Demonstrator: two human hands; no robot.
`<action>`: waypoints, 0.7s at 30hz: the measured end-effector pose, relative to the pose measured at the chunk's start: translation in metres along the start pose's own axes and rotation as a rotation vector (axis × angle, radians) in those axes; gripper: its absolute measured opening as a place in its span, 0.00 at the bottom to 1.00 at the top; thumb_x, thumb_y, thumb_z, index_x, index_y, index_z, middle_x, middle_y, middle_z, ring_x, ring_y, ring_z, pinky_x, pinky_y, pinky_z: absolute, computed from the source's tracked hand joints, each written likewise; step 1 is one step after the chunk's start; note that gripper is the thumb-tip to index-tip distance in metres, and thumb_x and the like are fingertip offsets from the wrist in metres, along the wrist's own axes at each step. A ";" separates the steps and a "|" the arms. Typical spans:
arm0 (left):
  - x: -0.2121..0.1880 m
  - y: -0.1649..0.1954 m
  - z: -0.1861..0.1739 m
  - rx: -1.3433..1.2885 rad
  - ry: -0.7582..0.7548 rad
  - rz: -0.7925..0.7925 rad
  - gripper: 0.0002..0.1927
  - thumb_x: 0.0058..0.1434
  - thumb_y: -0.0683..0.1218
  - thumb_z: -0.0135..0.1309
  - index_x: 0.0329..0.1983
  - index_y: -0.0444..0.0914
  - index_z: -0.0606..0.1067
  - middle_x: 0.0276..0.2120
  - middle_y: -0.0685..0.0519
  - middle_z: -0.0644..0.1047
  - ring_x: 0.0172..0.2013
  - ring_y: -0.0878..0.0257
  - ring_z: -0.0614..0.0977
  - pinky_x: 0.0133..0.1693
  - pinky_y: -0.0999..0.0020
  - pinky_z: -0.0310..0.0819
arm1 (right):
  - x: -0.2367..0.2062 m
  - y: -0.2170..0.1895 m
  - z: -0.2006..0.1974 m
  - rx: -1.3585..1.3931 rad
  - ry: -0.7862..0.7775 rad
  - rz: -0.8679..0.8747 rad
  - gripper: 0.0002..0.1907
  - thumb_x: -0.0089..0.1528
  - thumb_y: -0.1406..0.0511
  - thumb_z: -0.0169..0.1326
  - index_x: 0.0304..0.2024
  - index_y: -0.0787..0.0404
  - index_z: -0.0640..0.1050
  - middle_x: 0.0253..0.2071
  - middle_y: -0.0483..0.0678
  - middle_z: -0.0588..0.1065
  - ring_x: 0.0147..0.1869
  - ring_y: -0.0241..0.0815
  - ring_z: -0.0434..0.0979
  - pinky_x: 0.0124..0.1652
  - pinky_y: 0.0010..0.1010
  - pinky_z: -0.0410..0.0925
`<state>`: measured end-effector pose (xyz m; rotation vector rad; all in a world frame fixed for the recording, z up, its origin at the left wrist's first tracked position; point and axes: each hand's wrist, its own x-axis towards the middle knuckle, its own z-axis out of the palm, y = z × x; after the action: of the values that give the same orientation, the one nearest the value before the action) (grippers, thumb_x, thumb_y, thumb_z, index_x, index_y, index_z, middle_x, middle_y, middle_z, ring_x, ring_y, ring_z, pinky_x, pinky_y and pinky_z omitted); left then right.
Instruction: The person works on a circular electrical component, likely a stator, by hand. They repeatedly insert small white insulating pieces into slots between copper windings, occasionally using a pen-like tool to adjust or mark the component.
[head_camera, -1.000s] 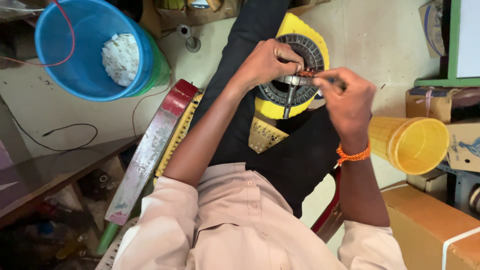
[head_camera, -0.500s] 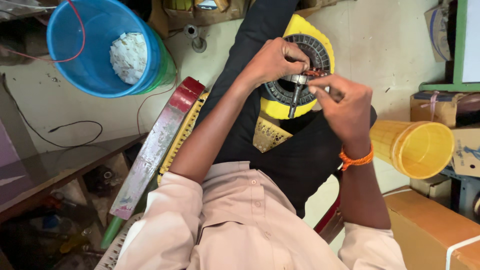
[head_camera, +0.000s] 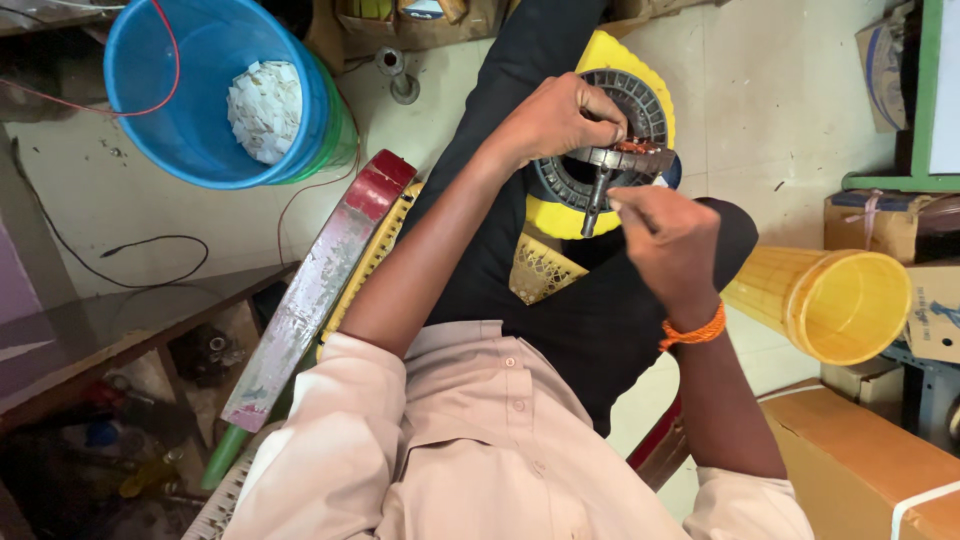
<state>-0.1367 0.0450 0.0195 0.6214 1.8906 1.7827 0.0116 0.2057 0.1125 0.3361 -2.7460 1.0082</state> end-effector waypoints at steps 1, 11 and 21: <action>-0.002 0.003 0.001 -0.017 -0.002 0.002 0.10 0.54 0.43 0.63 0.38 0.38 0.85 0.31 0.54 0.86 0.32 0.68 0.85 0.40 0.69 0.80 | -0.003 0.002 0.003 -0.078 -0.001 -0.124 0.04 0.65 0.73 0.61 0.41 0.62 0.82 0.36 0.50 0.79 0.40 0.47 0.81 0.41 0.34 0.72; -0.061 0.015 0.033 0.421 0.350 0.461 0.25 0.54 0.44 0.71 0.55 0.44 0.76 0.48 0.54 0.77 0.49 0.54 0.76 0.53 0.62 0.72 | -0.022 0.021 -0.004 -0.231 -0.103 -0.130 0.04 0.60 0.72 0.63 0.35 0.62 0.81 0.31 0.50 0.76 0.34 0.51 0.77 0.36 0.38 0.68; -0.063 -0.010 0.042 0.529 0.421 0.582 0.23 0.57 0.43 0.71 0.54 0.38 0.75 0.50 0.51 0.76 0.49 0.52 0.76 0.52 0.59 0.73 | -0.004 0.030 -0.024 0.092 0.093 0.180 0.03 0.70 0.74 0.62 0.43 0.67 0.79 0.30 0.46 0.73 0.30 0.31 0.65 0.32 0.25 0.60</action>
<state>-0.0611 0.0390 0.0092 1.1496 2.7249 1.8417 0.0096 0.2441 0.1108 0.0542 -2.6894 1.1656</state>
